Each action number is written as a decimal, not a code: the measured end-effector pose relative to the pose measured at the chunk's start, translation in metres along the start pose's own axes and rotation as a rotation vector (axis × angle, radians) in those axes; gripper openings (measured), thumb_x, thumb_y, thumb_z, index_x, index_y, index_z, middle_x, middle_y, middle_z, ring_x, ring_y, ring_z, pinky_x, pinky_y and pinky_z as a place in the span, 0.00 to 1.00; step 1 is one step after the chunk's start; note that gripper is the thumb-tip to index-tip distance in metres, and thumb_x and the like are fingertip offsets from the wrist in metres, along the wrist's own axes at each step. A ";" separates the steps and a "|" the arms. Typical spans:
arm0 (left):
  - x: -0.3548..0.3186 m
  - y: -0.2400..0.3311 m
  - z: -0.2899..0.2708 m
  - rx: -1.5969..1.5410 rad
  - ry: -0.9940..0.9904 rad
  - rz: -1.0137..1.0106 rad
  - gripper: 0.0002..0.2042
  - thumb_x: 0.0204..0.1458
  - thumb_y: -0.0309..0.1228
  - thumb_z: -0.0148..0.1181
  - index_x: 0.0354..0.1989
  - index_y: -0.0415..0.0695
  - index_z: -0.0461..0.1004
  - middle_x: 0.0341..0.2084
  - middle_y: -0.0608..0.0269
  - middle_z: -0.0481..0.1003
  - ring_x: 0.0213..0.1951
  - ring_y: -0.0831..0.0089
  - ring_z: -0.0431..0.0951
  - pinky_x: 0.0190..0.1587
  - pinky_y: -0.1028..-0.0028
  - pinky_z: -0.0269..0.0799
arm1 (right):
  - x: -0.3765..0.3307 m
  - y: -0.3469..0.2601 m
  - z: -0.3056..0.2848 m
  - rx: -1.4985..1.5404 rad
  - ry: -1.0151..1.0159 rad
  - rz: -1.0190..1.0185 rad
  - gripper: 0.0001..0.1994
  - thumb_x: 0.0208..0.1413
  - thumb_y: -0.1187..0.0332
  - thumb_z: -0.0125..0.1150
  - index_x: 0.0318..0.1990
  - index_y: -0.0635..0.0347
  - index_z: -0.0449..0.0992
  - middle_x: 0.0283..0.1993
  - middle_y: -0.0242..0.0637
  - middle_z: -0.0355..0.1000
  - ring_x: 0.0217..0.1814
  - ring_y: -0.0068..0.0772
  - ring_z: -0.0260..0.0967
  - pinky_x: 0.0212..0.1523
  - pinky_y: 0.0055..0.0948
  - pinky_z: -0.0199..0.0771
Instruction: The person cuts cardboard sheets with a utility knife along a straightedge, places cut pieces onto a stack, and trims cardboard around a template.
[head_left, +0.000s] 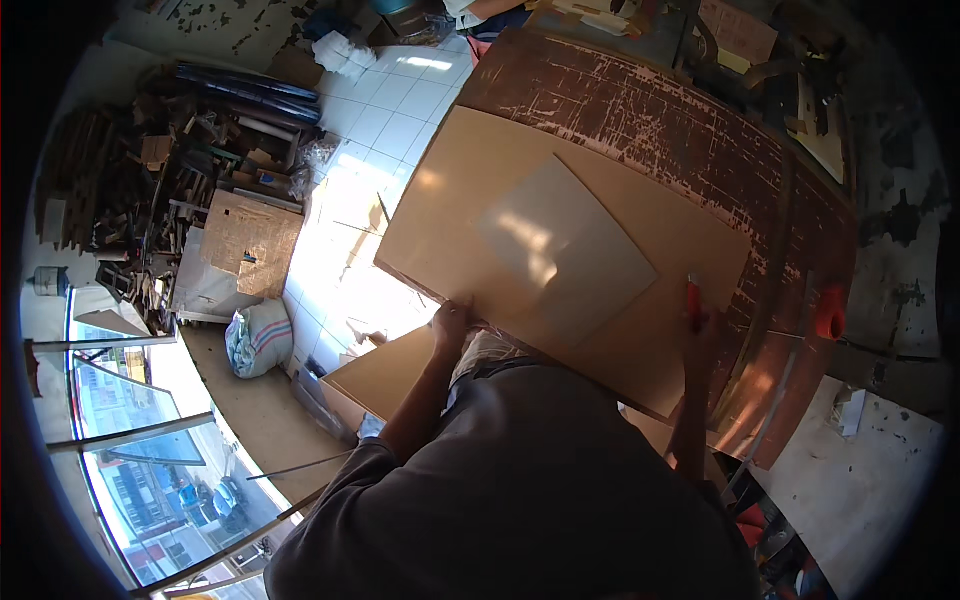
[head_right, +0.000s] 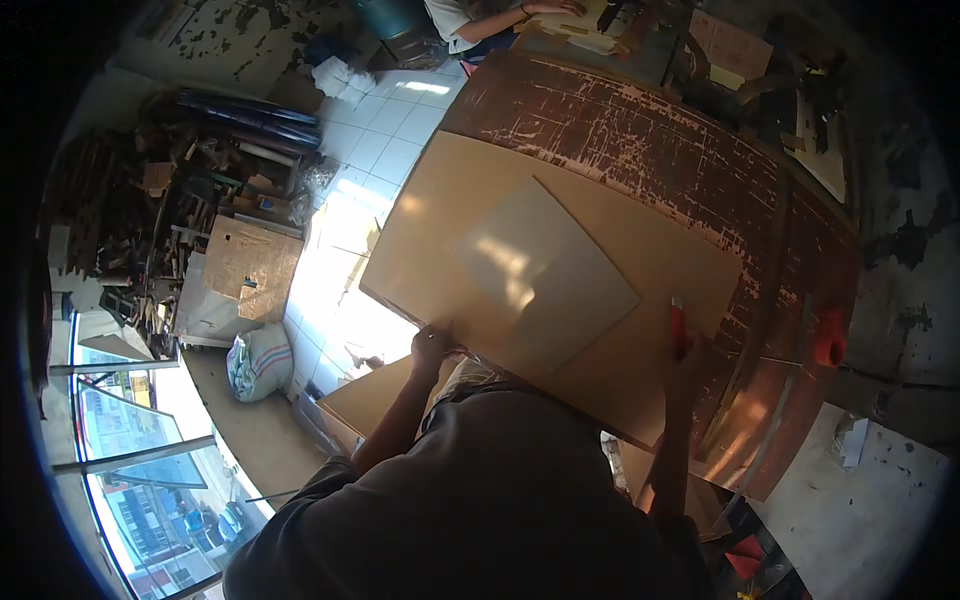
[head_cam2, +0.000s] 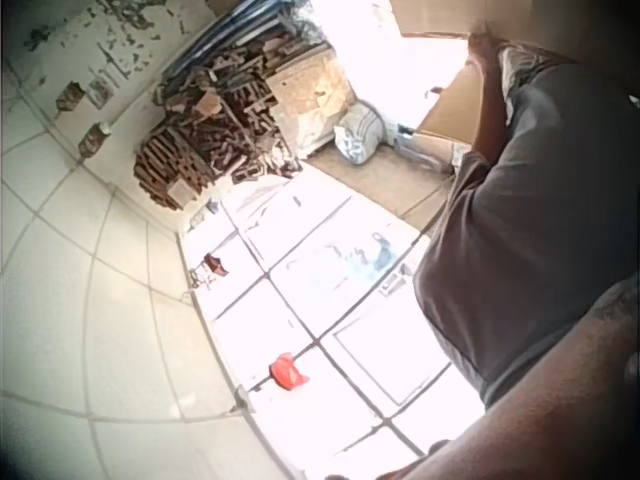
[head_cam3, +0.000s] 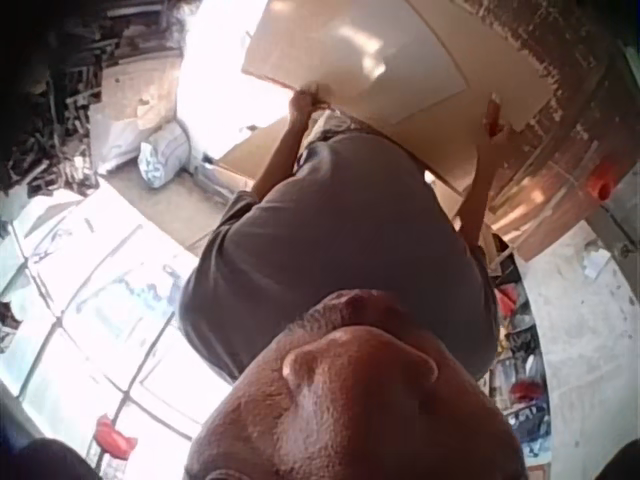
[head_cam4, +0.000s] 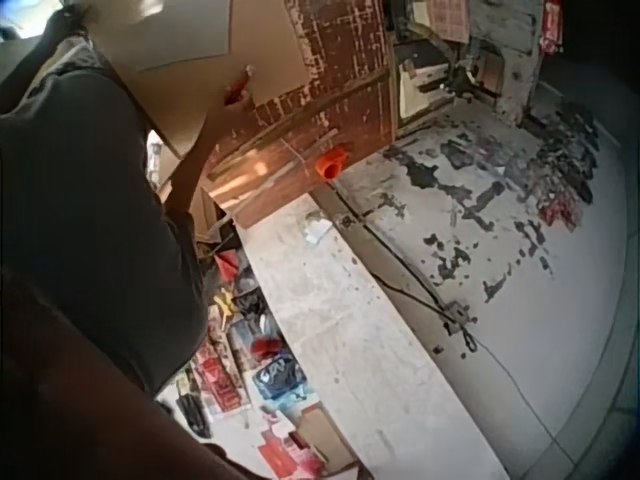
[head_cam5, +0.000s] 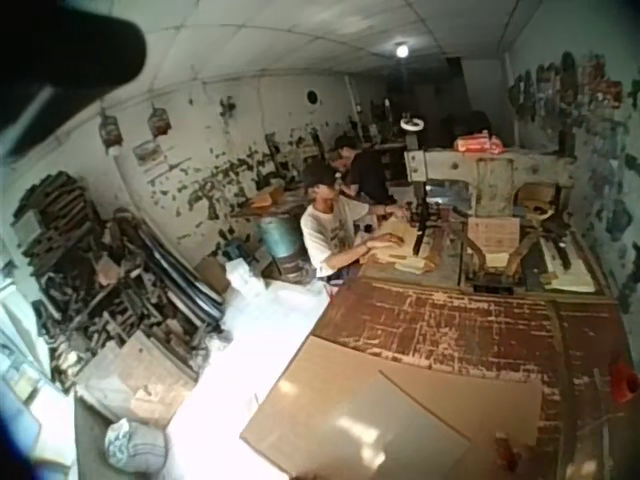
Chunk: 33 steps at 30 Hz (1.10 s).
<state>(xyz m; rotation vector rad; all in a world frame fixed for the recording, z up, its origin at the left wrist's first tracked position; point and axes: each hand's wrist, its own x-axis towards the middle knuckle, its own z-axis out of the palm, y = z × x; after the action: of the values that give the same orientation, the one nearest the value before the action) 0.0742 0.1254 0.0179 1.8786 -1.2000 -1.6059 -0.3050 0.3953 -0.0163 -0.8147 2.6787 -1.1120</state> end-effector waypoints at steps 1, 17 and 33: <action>-0.002 -0.001 0.000 0.181 0.014 0.033 0.12 0.61 0.32 0.56 0.37 0.32 0.71 0.26 0.46 0.79 0.25 0.59 0.84 0.24 0.71 0.82 | 0.007 0.018 -0.010 -0.009 0.001 0.003 0.15 0.51 0.70 0.68 0.45 0.62 0.72 0.38 0.41 0.72 0.39 0.40 0.74 0.41 0.39 0.74; 0.013 -0.009 -0.027 0.305 -0.186 0.067 0.19 0.63 0.44 0.56 0.34 0.36 0.76 0.20 0.52 0.80 0.19 0.68 0.81 0.18 0.77 0.71 | 0.052 0.068 -0.072 -0.555 0.748 0.185 0.18 0.56 0.63 0.63 0.50 0.63 0.73 0.42 0.47 0.76 0.48 0.49 0.75 0.47 0.44 0.74; -0.018 0.018 0.036 -0.069 -0.616 -0.051 0.30 0.62 0.48 0.55 0.62 0.33 0.64 0.49 0.45 0.78 0.49 0.57 0.81 0.44 0.68 0.79 | 0.001 -0.107 0.072 -0.171 -0.051 -0.253 0.32 0.53 0.70 0.65 0.65 0.63 0.61 0.56 0.53 0.68 0.60 0.58 0.64 0.61 0.50 0.64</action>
<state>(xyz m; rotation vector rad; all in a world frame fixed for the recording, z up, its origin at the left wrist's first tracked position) 0.0347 0.1376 0.0325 1.4149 -1.2998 -2.3187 -0.2372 0.2874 0.0055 -1.2226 2.7120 -0.9010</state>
